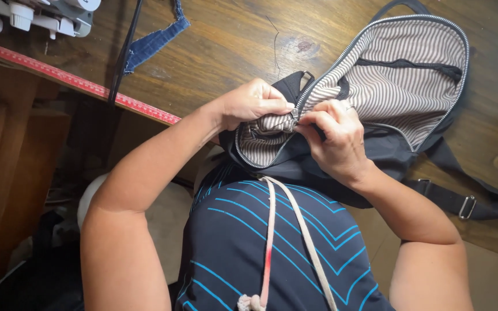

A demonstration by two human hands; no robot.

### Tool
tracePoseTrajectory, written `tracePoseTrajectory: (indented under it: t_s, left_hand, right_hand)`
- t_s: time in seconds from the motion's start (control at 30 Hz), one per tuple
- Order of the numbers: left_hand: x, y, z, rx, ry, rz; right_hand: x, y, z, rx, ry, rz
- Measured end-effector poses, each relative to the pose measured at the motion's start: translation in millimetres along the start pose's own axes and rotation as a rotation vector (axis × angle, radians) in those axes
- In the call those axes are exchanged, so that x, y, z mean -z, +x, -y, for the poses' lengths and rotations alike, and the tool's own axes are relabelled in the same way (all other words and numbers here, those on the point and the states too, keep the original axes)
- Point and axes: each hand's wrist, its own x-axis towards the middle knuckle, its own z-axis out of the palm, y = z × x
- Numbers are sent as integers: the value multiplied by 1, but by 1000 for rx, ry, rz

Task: Hand-sewing and repairing a black bag on a workbench in a sewing environment.

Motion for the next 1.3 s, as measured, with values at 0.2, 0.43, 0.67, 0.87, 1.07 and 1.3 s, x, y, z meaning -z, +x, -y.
tracePoseTrajectory:
  t_s: [0.2, 0.43, 0.67, 0.87, 1.07, 1.3]
  left_hand:
    - [7, 1, 18, -57, -131, 26]
    - [-1, -15, -17, -39, -58, 26]
    - [3, -2, -3, -20, -83, 73]
    - [24, 23, 37, -23, -222, 97]
    - [26, 27, 34, -28, -315, 131]
    - [20, 19, 18, -11, -398, 121]
  right_hand:
    - [-10, -2, -3, 99, -121, 44]
    - [2, -6, -11, 121, -205, -27]
    - [6, -13, -22, 42, -84, -126]
    - [-9, -16, -20, -48, 4, -143]
    - [-11, -7, -21, -157, 158, -58]
    - [-10, -4, -26, -256, 341, -83]
